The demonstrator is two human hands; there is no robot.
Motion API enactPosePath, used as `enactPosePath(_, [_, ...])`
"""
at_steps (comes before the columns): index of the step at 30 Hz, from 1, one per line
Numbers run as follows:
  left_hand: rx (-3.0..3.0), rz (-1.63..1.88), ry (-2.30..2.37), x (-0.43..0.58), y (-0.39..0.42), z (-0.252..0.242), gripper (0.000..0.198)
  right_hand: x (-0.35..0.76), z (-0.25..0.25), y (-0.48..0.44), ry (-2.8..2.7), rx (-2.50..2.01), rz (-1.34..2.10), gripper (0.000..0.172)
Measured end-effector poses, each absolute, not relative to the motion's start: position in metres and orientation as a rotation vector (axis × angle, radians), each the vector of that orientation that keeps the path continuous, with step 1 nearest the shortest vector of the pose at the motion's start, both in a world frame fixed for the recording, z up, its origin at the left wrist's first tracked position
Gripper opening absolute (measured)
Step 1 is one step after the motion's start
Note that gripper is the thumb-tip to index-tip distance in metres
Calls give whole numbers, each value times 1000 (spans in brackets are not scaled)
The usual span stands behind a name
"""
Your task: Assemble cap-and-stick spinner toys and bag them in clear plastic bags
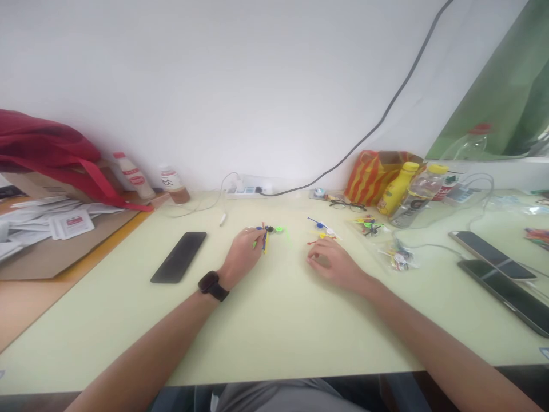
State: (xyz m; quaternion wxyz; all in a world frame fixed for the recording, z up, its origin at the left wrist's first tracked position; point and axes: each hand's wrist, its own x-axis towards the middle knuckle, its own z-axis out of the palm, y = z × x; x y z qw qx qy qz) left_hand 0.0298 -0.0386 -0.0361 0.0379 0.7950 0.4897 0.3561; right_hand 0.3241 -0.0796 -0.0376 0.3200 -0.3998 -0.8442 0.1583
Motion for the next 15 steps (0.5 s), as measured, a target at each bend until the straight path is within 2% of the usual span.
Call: enactPosePath(15, [2410,1072,1463,36,-43,-38,25,325,-39,-81,-2237,-1032,373,9])
